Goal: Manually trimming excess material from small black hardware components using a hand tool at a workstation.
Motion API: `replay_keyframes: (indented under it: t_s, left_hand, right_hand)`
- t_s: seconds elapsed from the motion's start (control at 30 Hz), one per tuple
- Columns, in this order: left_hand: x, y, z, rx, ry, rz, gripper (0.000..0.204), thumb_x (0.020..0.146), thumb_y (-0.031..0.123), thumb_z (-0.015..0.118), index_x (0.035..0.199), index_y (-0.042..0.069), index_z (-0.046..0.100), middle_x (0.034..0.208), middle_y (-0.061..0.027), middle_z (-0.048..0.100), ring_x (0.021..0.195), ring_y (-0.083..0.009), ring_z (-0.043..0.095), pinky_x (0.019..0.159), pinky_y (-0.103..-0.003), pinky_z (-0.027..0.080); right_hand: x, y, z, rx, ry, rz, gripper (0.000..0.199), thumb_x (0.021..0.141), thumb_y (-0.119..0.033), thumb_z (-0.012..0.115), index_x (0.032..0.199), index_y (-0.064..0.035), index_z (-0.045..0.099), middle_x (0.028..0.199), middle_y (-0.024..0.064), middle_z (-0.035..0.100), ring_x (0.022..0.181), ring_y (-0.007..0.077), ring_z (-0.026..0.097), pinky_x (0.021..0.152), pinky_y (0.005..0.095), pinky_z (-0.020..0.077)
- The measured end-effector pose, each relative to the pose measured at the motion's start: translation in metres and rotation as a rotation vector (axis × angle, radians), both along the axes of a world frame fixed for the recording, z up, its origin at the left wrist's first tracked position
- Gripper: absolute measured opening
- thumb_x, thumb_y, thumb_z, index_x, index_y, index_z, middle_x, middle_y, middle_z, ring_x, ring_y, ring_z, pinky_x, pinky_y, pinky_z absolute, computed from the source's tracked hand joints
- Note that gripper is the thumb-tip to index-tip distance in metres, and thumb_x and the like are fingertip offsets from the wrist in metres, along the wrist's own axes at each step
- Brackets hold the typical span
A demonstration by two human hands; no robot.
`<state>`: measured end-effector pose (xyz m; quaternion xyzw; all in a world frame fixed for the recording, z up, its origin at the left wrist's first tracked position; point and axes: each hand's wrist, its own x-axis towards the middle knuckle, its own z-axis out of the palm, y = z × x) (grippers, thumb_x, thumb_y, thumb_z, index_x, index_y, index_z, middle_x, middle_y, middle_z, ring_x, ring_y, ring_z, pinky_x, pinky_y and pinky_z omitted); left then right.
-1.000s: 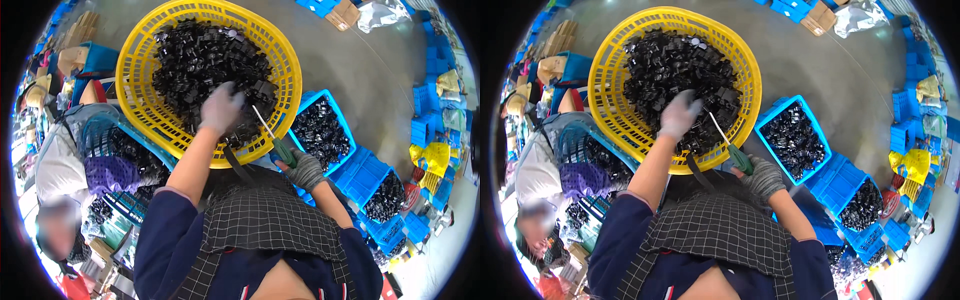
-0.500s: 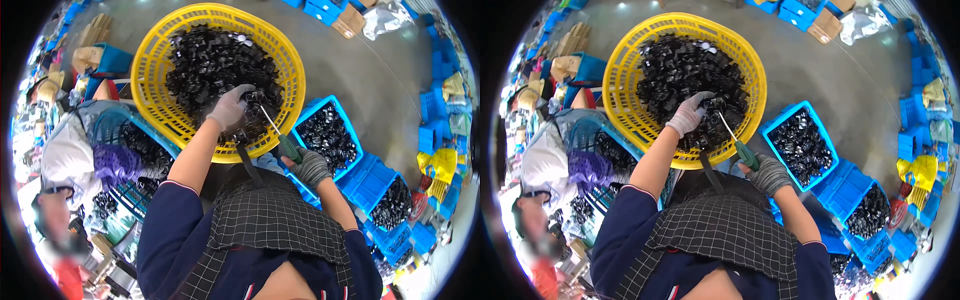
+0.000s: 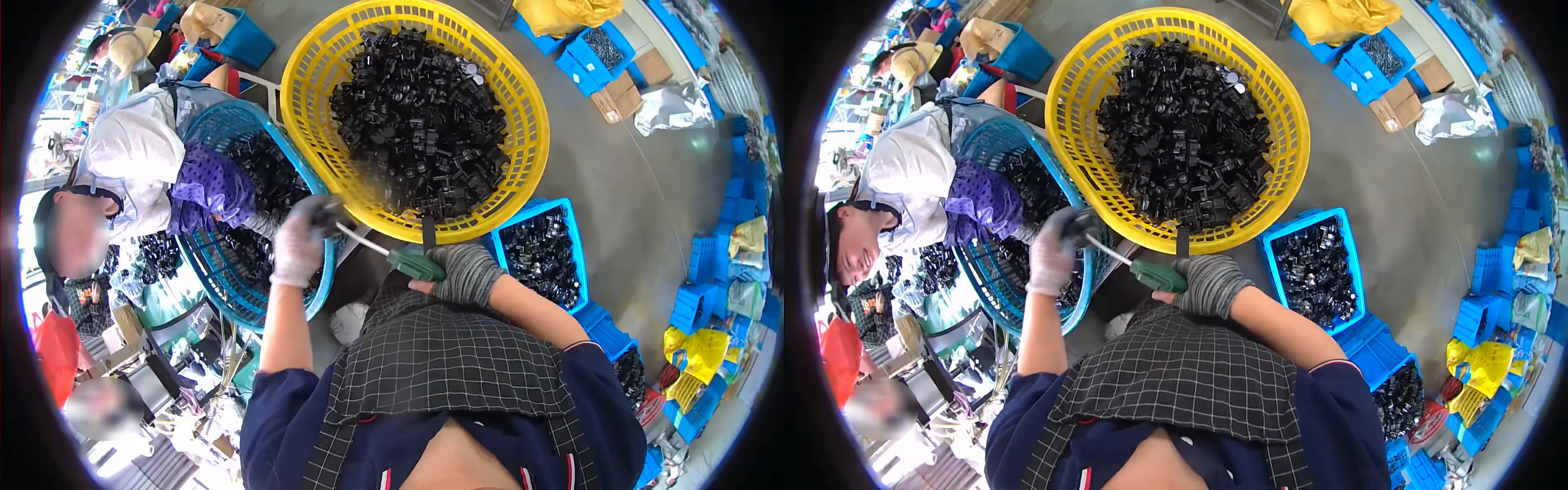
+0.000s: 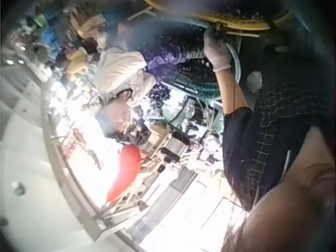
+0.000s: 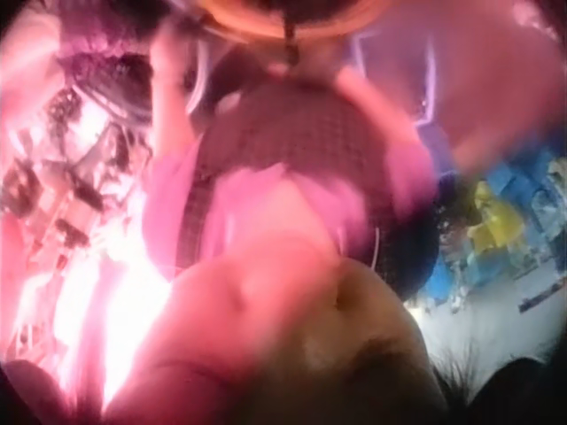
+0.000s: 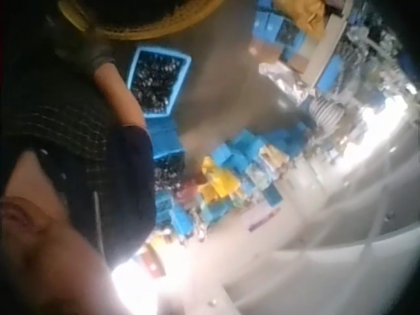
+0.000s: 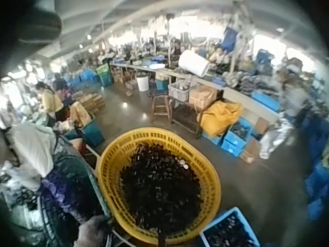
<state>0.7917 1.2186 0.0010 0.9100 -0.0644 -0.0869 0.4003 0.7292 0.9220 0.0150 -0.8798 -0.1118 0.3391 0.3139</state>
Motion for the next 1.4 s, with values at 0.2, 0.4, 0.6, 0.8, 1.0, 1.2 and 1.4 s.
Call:
replay_keyframes:
  t_s: [0.2, 0.4, 0.6, 0.8, 1.0, 1.2, 1.4]
  left_hand:
    - [-0.018, 0.033, 0.017, 0.571, 0.022, 0.061, 0.042, 0.076, -0.001, 0.051, 0.118, 0.002, 0.056, 0.107, -0.0183, 0.064, 0.097, -0.0373, 0.061, 0.086, -0.040, 0.049]
    - [0.061, -0.110, -0.049, 0.230, 0.044, -0.445, 0.040, 0.076, 0.010, 0.057, 0.115, 0.005, 0.060, 0.115, -0.0184, 0.060, 0.110, -0.0384, 0.054, 0.092, -0.042, 0.046]
    - [0.093, -0.212, -0.069, 0.619, 0.091, -1.346, 0.043, 0.075, 0.013, 0.058, 0.117, 0.017, 0.063, 0.123, -0.0125, 0.058, 0.117, -0.0314, 0.052, 0.095, -0.043, 0.045]
    - [0.077, -0.205, -0.067, 0.692, -0.016, -1.506, 0.031, 0.076, 0.017, 0.060, 0.106, 0.020, 0.068, 0.119, -0.0085, 0.058, 0.109, -0.0311, 0.055, 0.088, -0.041, 0.050]
    - [0.082, -0.206, -0.088, 0.653, -0.099, -1.113, 0.021, 0.075, 0.016, 0.061, 0.093, 0.008, 0.064, 0.092, -0.0123, 0.064, 0.090, -0.0322, 0.061, 0.076, -0.040, 0.053]
    - [0.109, -0.157, -0.105, -0.278, 0.456, -0.249, 0.033, 0.083, 0.011, 0.056, 0.115, 0.003, 0.055, 0.093, -0.0094, 0.066, 0.079, -0.0195, 0.062, 0.072, -0.031, 0.051]
    - [0.073, -0.147, -0.108, -0.391, 0.683, -0.009, 0.035, 0.080, 0.006, 0.060, 0.114, 0.009, 0.059, 0.091, -0.0053, 0.063, 0.082, -0.0194, 0.059, 0.077, -0.031, 0.050]
  right_hand:
    - [0.003, -0.052, -0.002, -0.109, -0.035, -0.237, 0.062, 0.077, -0.062, 0.061, 0.101, -0.0050, 0.065, 0.082, 0.0198, 0.067, 0.081, 0.0369, 0.065, 0.074, 0.0418, 0.0509]
    - [0.046, -0.196, 0.032, -0.206, -0.561, -1.076, 0.045, 0.082, -0.045, 0.068, 0.098, -0.0027, 0.064, 0.078, 0.0188, 0.067, 0.074, 0.0371, 0.065, 0.067, 0.0405, 0.0494]
    - [0.030, -0.191, 0.128, -0.315, -0.580, -1.238, 0.050, 0.079, -0.054, 0.067, 0.099, -0.0072, 0.065, 0.075, 0.0219, 0.064, 0.074, 0.0376, 0.065, 0.065, 0.0433, 0.0489]
    - [-0.032, -0.102, 0.025, -0.129, 0.083, -0.910, 0.052, 0.079, -0.054, 0.066, 0.108, -0.0101, 0.064, 0.094, 0.0168, 0.068, 0.087, 0.0359, 0.065, 0.077, 0.0434, 0.0505]
    - [-0.036, -0.080, 0.007, -0.052, 0.153, -0.772, 0.047, 0.077, -0.050, 0.068, 0.100, -0.0092, 0.064, 0.084, 0.0153, 0.067, 0.081, 0.0349, 0.066, 0.071, 0.0415, 0.0515]
    - [-0.050, -0.089, -0.023, -0.098, -0.015, -0.701, 0.052, 0.077, -0.055, 0.066, 0.099, -0.0079, 0.064, 0.087, 0.0176, 0.066, 0.081, 0.0353, 0.065, 0.069, 0.0429, 0.0511]
    - [-0.057, -0.076, -0.025, -0.112, -0.038, -0.548, 0.056, 0.076, -0.059, 0.065, 0.101, -0.0086, 0.064, 0.086, 0.0184, 0.067, 0.082, 0.0364, 0.064, 0.072, 0.0440, 0.0508]
